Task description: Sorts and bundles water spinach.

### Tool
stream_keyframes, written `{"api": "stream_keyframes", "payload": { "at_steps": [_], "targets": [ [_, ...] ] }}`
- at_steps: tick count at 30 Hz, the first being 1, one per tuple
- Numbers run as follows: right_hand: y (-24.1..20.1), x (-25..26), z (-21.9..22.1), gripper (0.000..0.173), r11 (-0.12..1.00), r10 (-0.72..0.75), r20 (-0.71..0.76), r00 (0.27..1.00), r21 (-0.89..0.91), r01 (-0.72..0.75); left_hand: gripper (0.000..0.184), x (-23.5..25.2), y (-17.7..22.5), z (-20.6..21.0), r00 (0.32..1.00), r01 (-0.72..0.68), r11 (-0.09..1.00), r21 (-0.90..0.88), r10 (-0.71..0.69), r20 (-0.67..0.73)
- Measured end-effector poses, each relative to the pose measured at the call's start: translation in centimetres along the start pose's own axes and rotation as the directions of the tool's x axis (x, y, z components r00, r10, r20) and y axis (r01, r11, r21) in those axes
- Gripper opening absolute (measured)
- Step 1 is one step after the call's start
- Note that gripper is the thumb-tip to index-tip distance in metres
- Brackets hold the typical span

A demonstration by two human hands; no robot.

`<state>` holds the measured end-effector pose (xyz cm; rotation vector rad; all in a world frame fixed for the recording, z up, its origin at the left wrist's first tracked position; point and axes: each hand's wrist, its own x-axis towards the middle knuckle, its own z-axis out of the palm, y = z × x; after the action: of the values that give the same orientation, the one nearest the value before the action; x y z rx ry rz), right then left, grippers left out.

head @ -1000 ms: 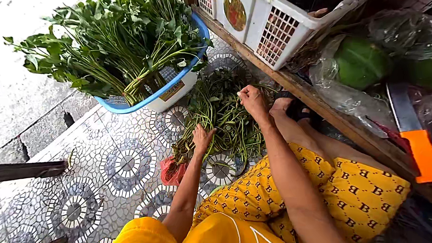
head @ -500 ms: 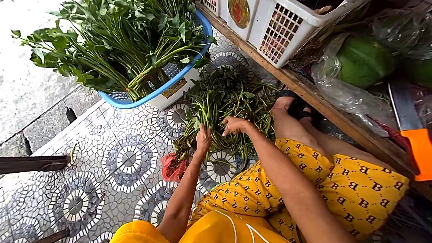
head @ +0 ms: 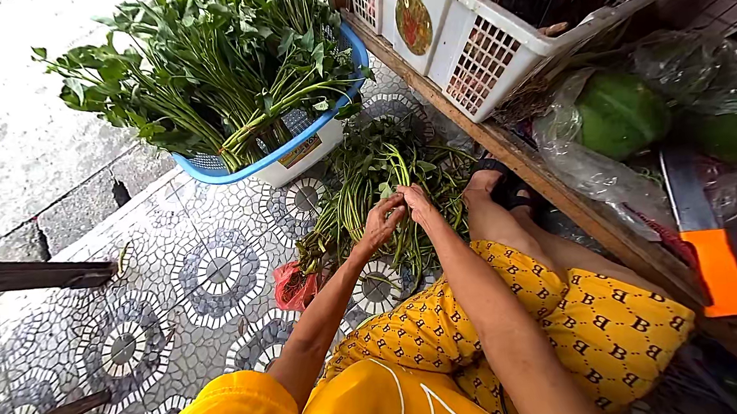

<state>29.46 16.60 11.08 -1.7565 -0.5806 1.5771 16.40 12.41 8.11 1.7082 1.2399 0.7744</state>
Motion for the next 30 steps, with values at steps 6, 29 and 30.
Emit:
{"api": "stream_keyframes", "payload": {
  "at_steps": [6, 29, 30],
  "targets": [
    [-2.7, 0.0, -1.1, 0.035, 0.905, -0.361, -0.163, 0.918, 0.178, 0.387, 0.048, -0.4, -8.8, -4.3, 0.615, 0.769, 0.635, 0.08, -0.699, -0.366],
    [-3.9, 0.1, 0.1, 0.087, 0.971, -0.15, -0.159, 0.976, -0.21, 0.115, 0.123, -1.0, -10.4, 0.7, 0.571, 0.782, 0.62, -0.067, -0.755, -0.321],
    [-4.0, 0.0, 0.2, 0.084, 0.962, -0.163, -0.129, 0.978, -0.241, 0.128, 0.12, -0.6, -10.1, 0.2, 0.573, 0.796, 0.605, -0.007, -0.758, -0.313]
  ]
}}
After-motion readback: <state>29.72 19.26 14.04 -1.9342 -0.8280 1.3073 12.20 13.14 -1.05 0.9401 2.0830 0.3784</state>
